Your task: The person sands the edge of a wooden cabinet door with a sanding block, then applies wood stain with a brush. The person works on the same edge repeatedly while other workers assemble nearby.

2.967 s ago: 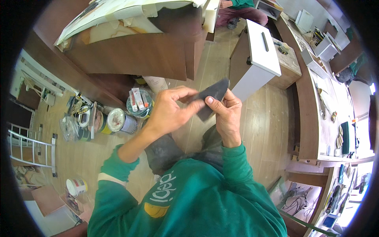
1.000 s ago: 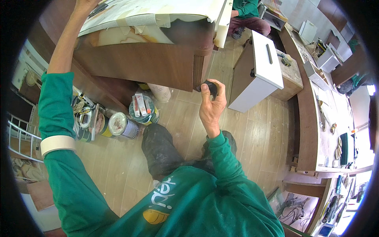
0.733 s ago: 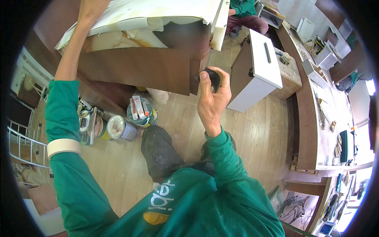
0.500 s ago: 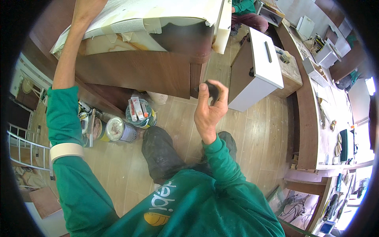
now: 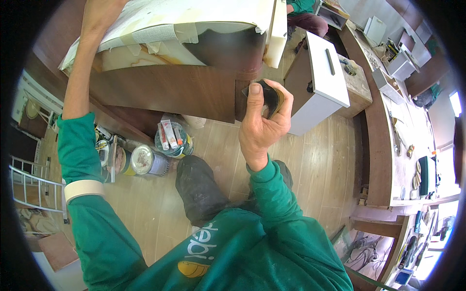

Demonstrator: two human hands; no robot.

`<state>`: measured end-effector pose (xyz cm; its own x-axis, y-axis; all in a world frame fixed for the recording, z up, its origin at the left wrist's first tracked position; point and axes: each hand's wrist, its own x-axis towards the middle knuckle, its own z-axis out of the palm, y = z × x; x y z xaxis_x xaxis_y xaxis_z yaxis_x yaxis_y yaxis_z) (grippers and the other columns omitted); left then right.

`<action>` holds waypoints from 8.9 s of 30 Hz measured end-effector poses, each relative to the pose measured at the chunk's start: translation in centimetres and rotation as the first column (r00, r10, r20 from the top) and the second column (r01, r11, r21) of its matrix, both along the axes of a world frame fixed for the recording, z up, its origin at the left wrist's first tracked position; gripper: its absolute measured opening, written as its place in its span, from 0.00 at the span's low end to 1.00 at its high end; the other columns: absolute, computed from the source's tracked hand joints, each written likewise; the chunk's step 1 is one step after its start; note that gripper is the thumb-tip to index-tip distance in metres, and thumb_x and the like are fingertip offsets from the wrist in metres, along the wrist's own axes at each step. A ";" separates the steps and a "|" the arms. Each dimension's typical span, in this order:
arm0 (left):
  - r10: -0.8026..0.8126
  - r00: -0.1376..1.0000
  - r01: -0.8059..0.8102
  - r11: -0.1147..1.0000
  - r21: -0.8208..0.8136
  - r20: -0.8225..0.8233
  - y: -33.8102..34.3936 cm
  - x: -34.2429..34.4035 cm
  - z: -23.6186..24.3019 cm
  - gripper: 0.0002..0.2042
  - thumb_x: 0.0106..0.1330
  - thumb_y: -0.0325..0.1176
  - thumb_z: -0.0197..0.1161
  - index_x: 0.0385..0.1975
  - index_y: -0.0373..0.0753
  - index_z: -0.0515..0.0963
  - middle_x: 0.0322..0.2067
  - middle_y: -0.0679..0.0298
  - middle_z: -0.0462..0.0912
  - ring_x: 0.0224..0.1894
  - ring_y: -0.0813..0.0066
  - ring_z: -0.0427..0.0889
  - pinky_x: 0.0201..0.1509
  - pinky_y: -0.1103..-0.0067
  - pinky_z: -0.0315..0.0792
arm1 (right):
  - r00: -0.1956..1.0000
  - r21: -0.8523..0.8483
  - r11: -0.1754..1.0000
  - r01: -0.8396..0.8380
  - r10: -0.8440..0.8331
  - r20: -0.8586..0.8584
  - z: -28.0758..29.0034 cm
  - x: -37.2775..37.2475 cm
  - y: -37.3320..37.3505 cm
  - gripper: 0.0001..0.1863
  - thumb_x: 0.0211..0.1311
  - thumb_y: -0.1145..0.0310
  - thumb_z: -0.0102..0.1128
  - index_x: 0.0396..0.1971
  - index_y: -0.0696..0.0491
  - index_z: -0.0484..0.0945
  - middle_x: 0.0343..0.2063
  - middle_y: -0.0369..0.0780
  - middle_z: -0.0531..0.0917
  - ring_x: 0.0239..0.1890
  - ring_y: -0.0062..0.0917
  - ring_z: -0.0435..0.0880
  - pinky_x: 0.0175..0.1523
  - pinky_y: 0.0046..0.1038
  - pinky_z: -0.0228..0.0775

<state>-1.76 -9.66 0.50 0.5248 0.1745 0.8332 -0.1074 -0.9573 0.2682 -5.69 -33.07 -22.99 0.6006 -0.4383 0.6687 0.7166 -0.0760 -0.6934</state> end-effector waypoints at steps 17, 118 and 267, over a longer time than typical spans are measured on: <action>0.015 1.000 -0.017 0.997 0.071 0.025 0.1 -0.6 -0.2 0.12 0.60 0.35 0.73 0.32 0.30 0.85 0.29 0.52 0.88 0.31 0.69 0.85 0.40 0.74 0.78 | 0.920 0.150 0.953 -0.263 0.295 -0.257 -5.5 -2.9 -2.6 0.12 0.67 0.74 0.67 0.47 0.57 0.78 0.35 0.35 0.83 0.36 0.17 0.80 0.44 0.22 0.73; -0.419 0.802 0.379 0.908 0.179 0.426 -5.2 -10.6 -10.7 0.06 0.66 0.22 0.61 0.38 0.26 0.82 0.36 0.48 0.87 0.39 0.62 0.86 0.47 0.70 0.81 | 0.863 -0.446 0.775 -0.448 0.244 -0.443 -12.5 -5.8 -3.4 0.34 0.56 0.64 0.72 0.65 0.49 0.74 0.29 0.43 0.82 0.31 0.39 0.82 0.38 0.38 0.75; -0.427 0.830 0.518 0.349 -0.781 0.360 -15.4 -11.4 -25.7 0.06 0.65 0.24 0.72 0.36 0.31 0.82 0.30 0.64 0.87 0.31 0.82 0.84 0.37 0.84 0.78 | 0.917 -0.629 0.673 -0.389 0.217 -0.335 -12.0 -4.5 -4.6 0.30 0.67 0.71 0.58 0.70 0.44 0.69 0.26 0.43 0.79 0.24 0.40 0.82 0.30 0.40 0.74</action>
<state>-13.15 -25.11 -25.25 0.6989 0.5319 0.4782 -0.5297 -0.0644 0.8457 -10.19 -37.65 -34.99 0.7809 0.3080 0.5435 0.6247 -0.3863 -0.6786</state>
